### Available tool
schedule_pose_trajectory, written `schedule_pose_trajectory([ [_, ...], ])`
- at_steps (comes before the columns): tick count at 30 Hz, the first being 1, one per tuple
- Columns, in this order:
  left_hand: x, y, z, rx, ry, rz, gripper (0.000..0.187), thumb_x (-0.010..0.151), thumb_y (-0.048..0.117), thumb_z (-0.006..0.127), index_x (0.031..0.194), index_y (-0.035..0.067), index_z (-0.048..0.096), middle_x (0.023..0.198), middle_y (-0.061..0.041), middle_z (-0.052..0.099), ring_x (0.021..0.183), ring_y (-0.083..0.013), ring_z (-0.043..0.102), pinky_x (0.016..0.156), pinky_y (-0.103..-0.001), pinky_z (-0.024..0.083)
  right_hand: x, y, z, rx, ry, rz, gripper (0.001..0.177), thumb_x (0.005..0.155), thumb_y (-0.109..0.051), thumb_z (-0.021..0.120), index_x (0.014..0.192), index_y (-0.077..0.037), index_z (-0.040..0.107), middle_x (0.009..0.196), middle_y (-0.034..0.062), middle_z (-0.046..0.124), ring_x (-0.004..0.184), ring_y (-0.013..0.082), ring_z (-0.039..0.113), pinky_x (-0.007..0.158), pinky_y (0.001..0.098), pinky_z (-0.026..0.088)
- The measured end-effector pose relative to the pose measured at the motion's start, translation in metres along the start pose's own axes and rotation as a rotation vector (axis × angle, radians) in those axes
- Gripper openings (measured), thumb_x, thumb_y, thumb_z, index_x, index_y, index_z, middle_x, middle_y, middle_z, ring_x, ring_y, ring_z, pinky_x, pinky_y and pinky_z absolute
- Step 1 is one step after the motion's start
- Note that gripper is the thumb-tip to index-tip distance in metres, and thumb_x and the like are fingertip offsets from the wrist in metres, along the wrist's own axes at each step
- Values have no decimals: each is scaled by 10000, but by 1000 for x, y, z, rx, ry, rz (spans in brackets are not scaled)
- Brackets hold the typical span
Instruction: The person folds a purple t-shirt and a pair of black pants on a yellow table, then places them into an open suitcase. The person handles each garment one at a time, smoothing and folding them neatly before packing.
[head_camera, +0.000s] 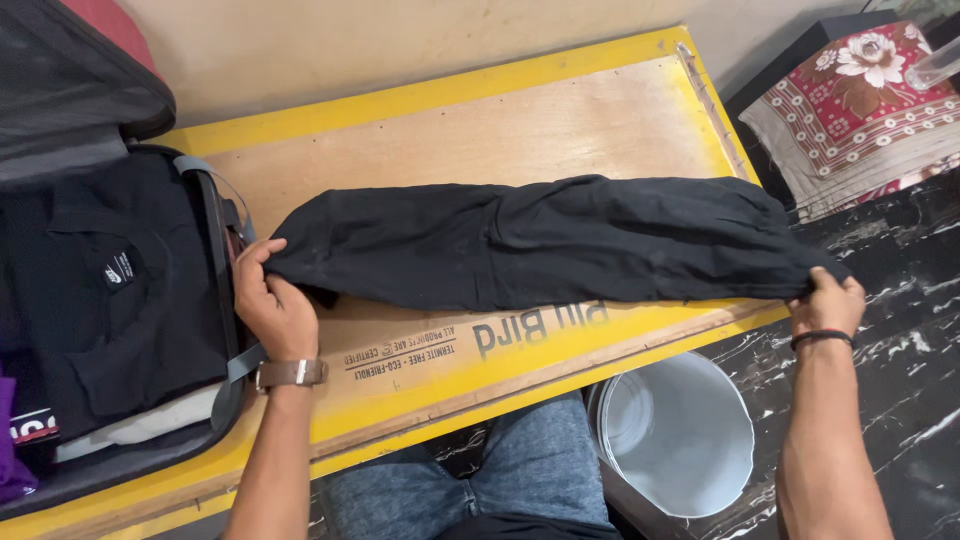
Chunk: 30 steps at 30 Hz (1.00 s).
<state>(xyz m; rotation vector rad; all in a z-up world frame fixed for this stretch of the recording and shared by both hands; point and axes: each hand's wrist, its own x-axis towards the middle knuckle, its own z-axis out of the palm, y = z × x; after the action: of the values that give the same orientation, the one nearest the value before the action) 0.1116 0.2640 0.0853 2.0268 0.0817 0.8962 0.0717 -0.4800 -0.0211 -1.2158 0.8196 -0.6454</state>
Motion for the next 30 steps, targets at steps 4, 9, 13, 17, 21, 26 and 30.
schedule_pose_trajectory([
  [4, 1, 11, -14, 56, -34, 95, 339, 878, -152, 423, 1089, -35, 661, 1123, -198, 683, 1083, -381, 676, 1009, -444, 526, -4, 3, 0, 137, -143, -34, 371, 998, 138, 583, 1353, 65, 504, 1273, 218, 659, 1096, 336, 772, 931, 474, 634],
  [9, 2, 22, -25, 128, -155, 134, 288, 881, -127, 463, 1033, -15, 681, 1019, -186, 683, 961, -373, 682, 915, -439, 544, 12, -21, 10, 460, -145, -177, 552, 927, 201, 519, 1434, -5, 445, 1239, 225, 612, 1086, 357, 745, 968, 499, 641],
  [13, 19, 21, -41, 155, 56, 119, 319, 872, -148, 440, 1107, -55, 636, 1097, -202, 669, 992, -363, 683, 908, -439, 532, 46, -63, 29, 509, -187, -216, 566, 904, 188, 520, 1407, -61, 446, 1191, 245, 651, 985, 369, 772, 805, 461, 655],
  [17, 40, 1, -58, 236, 105, 240, 311, 894, -202, 488, 1159, -106, 618, 1083, -229, 677, 1025, -368, 684, 933, -430, 539, 71, -91, 39, 482, -309, -158, 495, 1014, 174, 576, 1452, -43, 495, 1125, 201, 657, 899, 328, 750, 637, 349, 618],
  [21, 40, -19, -58, 154, -43, 7, 142, 1007, -101, 608, 1109, -69, 702, 1039, -185, 742, 972, -268, 735, 908, -356, 565, 63, -83, 49, 298, -418, -83, 404, 1043, 81, 636, 1398, -80, 529, 1071, 146, 695, 738, 227, 670, 499, 287, 498],
  [26, 25, -16, -53, 114, -138, -139, 149, 1010, 0, 668, 1139, -42, 730, 999, -173, 750, 901, -240, 735, 838, -331, 551, 27, -61, 65, 274, -402, -45, 351, 1014, -13, 597, 1341, -86, 496, 1155, 135, 685, 1023, 273, 736, 832, 428, 674],
  [30, 8, -8, -50, 74, -241, -107, 186, 1010, 15, 638, 1161, -40, 731, 1050, -169, 758, 995, -241, 743, 910, -341, 556, -8, -21, 82, -574, -310, -251, 664, 1032, -451, 734, 1399, 21, 447, 1302, 165, 583, 1209, 251, 596, 996, 437, 502],
])
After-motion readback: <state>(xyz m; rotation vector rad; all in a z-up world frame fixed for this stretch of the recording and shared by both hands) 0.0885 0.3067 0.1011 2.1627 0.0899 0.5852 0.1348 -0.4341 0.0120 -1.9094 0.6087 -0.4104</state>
